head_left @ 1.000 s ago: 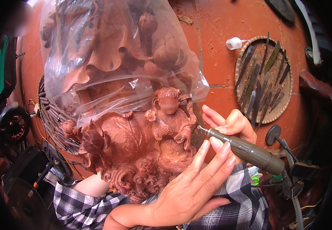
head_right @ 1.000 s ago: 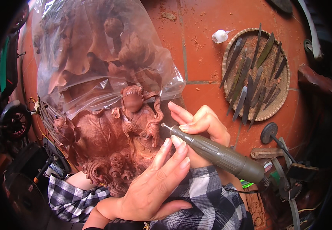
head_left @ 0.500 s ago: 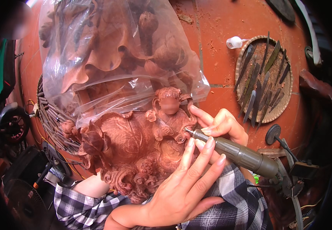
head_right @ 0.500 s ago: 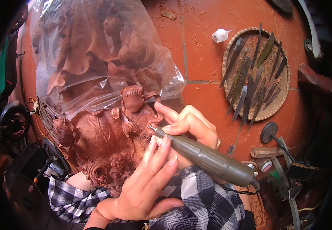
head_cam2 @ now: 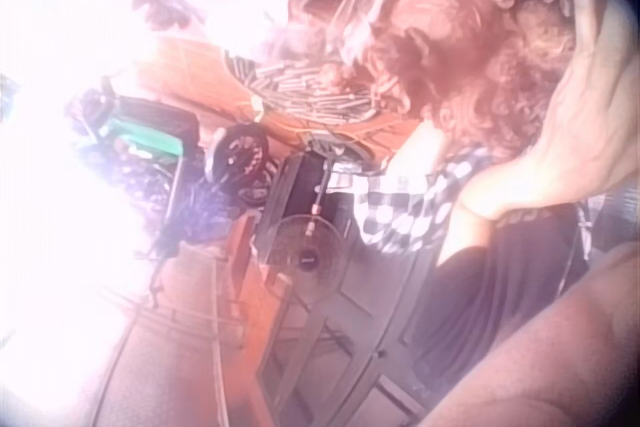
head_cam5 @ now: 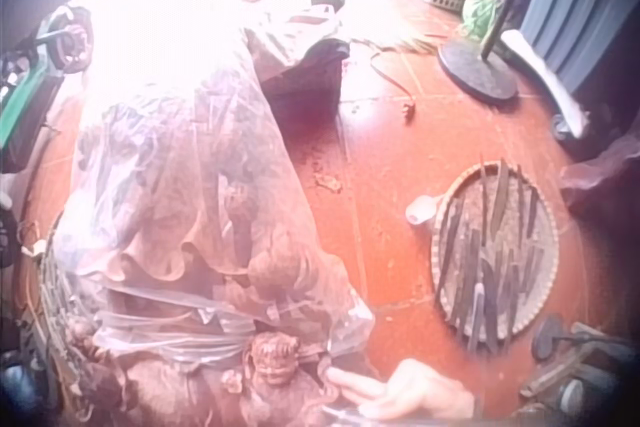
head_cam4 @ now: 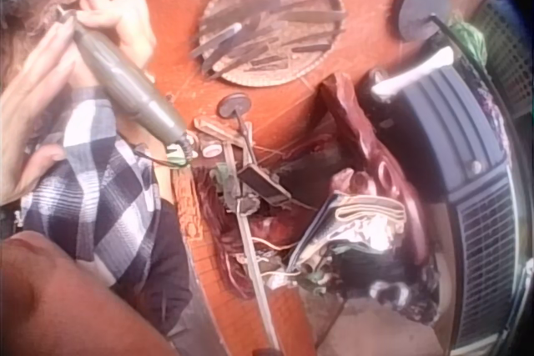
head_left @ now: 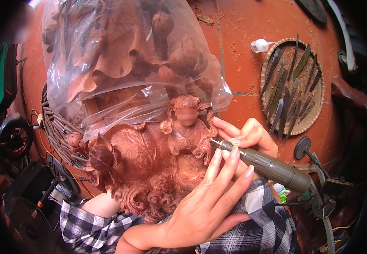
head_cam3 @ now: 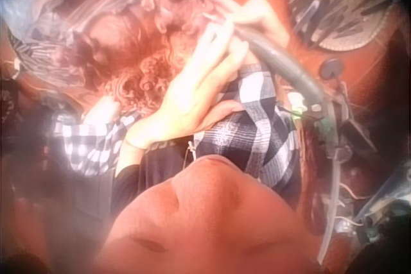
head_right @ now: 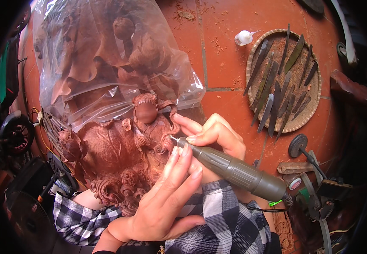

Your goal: The person carves a wooden sculpture using a chisel and a rotary tool. They refine the details of a small figure and surrounding floral patterns on the wood, switching between tools to shape and smooth the surface.

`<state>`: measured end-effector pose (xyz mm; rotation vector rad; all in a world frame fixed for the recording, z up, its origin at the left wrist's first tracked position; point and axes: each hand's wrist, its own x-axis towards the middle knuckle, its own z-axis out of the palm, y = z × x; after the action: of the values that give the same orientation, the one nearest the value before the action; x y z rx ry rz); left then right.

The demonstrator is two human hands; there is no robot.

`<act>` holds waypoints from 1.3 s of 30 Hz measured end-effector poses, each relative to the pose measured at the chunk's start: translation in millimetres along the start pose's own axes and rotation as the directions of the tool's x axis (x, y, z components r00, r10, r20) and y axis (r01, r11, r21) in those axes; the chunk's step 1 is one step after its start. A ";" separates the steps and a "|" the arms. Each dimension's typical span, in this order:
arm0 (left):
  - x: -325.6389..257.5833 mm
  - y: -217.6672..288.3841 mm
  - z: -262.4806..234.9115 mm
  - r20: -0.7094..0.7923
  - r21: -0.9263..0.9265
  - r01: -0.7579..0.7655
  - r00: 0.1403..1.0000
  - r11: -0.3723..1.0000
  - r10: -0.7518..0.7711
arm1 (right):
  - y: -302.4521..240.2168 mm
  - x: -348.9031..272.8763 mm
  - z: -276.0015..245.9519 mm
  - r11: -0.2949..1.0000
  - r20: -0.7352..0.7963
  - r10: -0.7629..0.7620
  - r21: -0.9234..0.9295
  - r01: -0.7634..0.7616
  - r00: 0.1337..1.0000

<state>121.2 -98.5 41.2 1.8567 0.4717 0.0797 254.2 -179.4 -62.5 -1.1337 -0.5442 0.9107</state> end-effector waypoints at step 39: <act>4.8 -1.0 3.0 0.059 -0.015 0.026 0.998 1.000 -0.025 | -6.2 -5.0 -10.9 0.981 -0.048 0.130 0.151 -0.122 0.990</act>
<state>126.2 -99.2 38.5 1.8318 0.4521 0.0112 261.9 -190.2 -60.2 -1.0653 -0.3551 1.0078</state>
